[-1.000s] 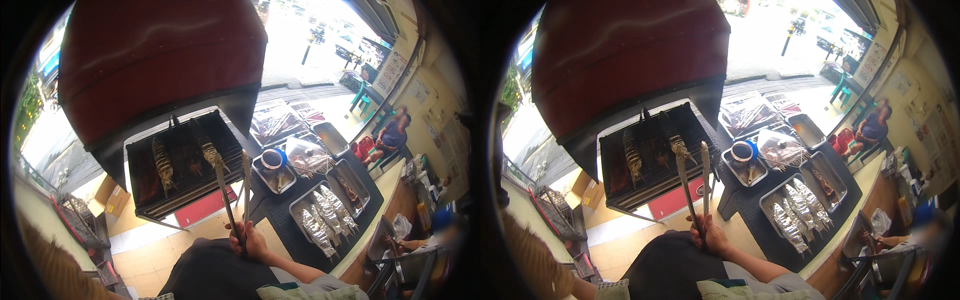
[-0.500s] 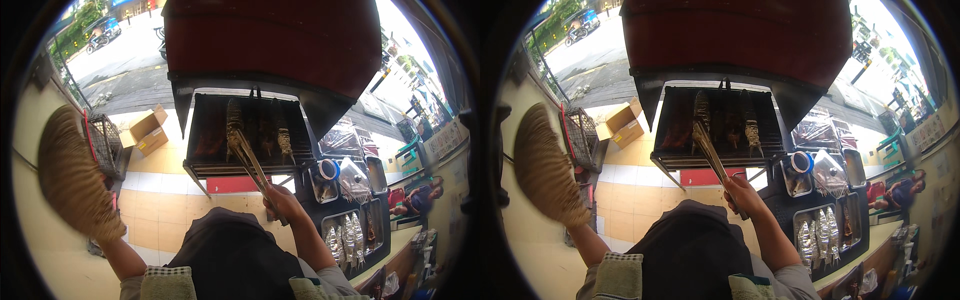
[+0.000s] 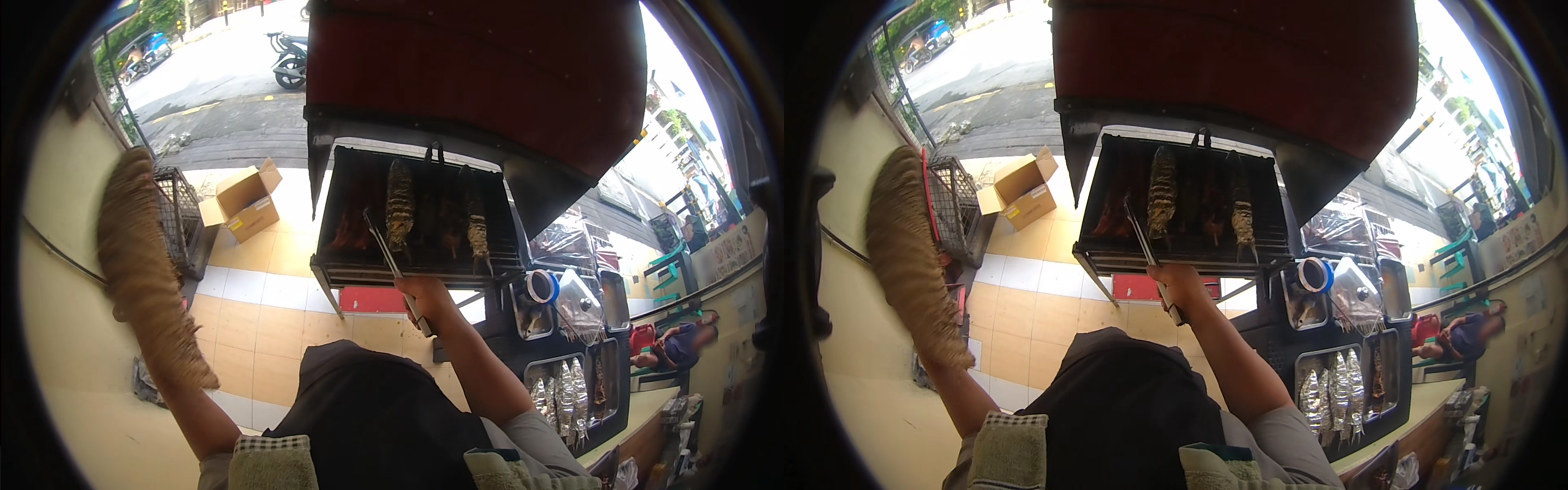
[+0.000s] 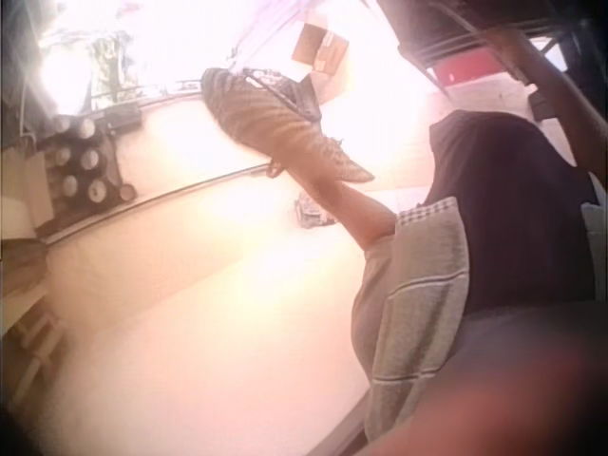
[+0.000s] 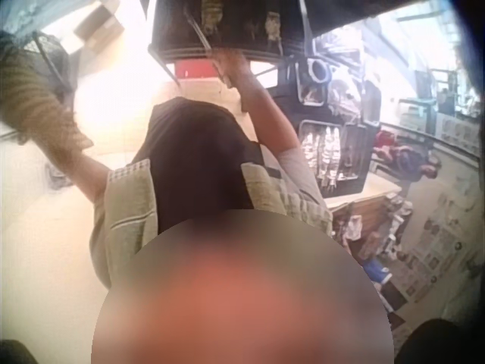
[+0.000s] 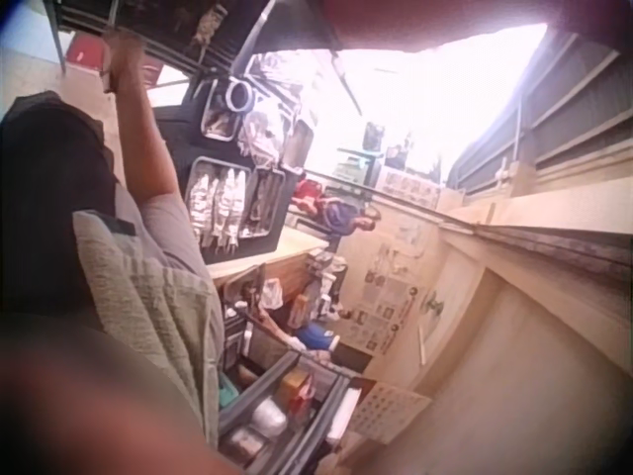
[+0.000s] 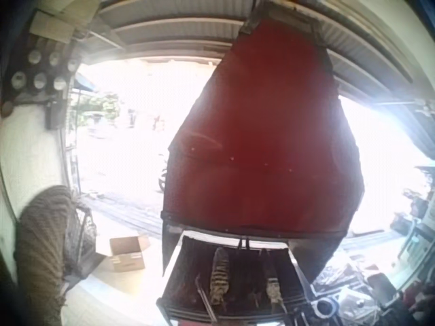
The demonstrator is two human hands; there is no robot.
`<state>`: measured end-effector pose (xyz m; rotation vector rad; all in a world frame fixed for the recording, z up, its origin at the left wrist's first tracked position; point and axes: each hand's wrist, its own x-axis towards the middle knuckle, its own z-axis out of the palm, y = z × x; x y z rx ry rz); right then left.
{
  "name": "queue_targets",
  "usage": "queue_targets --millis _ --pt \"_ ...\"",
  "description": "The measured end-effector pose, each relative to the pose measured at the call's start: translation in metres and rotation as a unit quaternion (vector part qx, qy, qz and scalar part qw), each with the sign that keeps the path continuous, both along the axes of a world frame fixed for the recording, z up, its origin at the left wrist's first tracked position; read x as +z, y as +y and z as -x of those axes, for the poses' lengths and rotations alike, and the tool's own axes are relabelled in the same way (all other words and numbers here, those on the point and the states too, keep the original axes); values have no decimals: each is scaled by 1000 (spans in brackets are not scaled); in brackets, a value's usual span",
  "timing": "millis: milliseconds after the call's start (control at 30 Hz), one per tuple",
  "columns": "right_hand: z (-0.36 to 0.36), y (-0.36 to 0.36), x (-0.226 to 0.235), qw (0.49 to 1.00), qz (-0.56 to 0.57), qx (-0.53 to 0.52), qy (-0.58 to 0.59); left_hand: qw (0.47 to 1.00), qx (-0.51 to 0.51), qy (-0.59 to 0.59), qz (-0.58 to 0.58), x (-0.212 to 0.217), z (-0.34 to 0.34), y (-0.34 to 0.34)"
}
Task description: The person grills whole fish on a charcoal grill, using tongs to turn and adjust the fish. They also use a woven fan to stoke the coals and occasionally brush the fish with a basting brush. The fish are placed on a tray after grilling.
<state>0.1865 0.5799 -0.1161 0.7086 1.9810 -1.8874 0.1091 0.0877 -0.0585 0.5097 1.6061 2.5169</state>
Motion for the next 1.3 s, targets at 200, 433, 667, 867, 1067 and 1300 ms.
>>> queue_targets --millis 200,433,667,867,1067,1300 --pt "-17 15 14 998 10 -42 -39 971 139 -49 -190 -24 -49 -23" --pt "-7 7 21 999 0 8 -40 952 293 -91 28 -18 -15 -20" --pt "5 14 -4 991 -78 89 56 914 335 -98 -205 4 -39 -6" --pt "9 11 -34 935 -271 192 123 956 -123 83 -255 -8 -13 -17" --pt "0 20 -24 949 -217 210 95 949 303 -91 -8 -32 -33 -12" --pt "-2 43 -16 967 252 35 -9 934 139 73 -322 -5 -49 -12"
